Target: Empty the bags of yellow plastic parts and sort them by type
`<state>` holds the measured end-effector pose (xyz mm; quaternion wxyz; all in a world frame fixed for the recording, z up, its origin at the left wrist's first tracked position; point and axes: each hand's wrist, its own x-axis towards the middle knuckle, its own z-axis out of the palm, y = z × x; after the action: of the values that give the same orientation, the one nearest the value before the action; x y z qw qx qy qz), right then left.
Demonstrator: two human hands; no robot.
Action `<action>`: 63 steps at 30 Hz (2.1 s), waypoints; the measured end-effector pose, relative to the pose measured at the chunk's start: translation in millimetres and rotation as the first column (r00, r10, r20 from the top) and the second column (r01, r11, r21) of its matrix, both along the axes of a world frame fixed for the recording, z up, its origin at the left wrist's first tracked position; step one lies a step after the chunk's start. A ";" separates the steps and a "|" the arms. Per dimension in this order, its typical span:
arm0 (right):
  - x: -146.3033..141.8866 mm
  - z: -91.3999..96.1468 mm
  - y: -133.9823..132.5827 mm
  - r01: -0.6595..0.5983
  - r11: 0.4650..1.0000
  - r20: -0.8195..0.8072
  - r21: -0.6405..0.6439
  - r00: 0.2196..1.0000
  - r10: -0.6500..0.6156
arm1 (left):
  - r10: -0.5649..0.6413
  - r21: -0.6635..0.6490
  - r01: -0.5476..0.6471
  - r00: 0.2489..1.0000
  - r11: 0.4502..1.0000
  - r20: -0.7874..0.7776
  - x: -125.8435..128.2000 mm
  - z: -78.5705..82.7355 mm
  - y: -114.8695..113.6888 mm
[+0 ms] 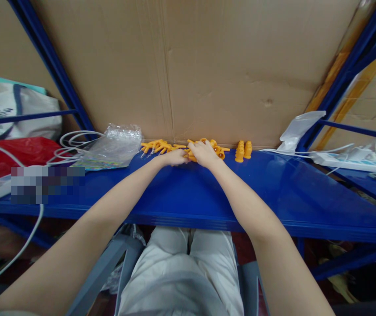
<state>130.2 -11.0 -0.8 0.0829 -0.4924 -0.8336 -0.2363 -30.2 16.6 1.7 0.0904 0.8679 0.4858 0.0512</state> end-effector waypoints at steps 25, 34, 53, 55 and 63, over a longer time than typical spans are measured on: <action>121.5 14.9 12.4 0.699 0.709 -0.854 -0.089 0.313 -0.416 | 0.136 0.207 -0.096 0.973 0.974 -0.189 -24.3 -15.8 20.4; 143.7 -15.4 0.1 0.758 0.630 -0.837 -0.167 0.229 -0.497 | 0.143 0.211 -0.096 0.965 0.973 -0.218 -24.0 -17.0 19.9; 139.6 -13.6 -4.6 0.748 0.611 -0.702 -0.260 0.288 -0.652 | 0.134 0.221 -0.085 0.967 0.972 -0.217 -25.0 -17.4 21.6; 139.8 -14.0 -4.3 0.750 0.610 -0.695 -0.258 0.294 -0.656 | 0.128 0.222 -0.080 0.969 0.972 -0.210 -25.1 -17.4 21.4; 142.2 -16.6 0.0 0.755 0.600 -0.701 -0.266 0.275 -0.657 | 0.122 0.193 -0.086 0.975 0.977 -0.185 -25.1 -18.8 23.9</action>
<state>272.4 -11.0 -17.4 0.3300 -0.8529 -0.3977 -0.0741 -55.3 40.6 -17.1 -0.0414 0.8466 0.5304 0.0148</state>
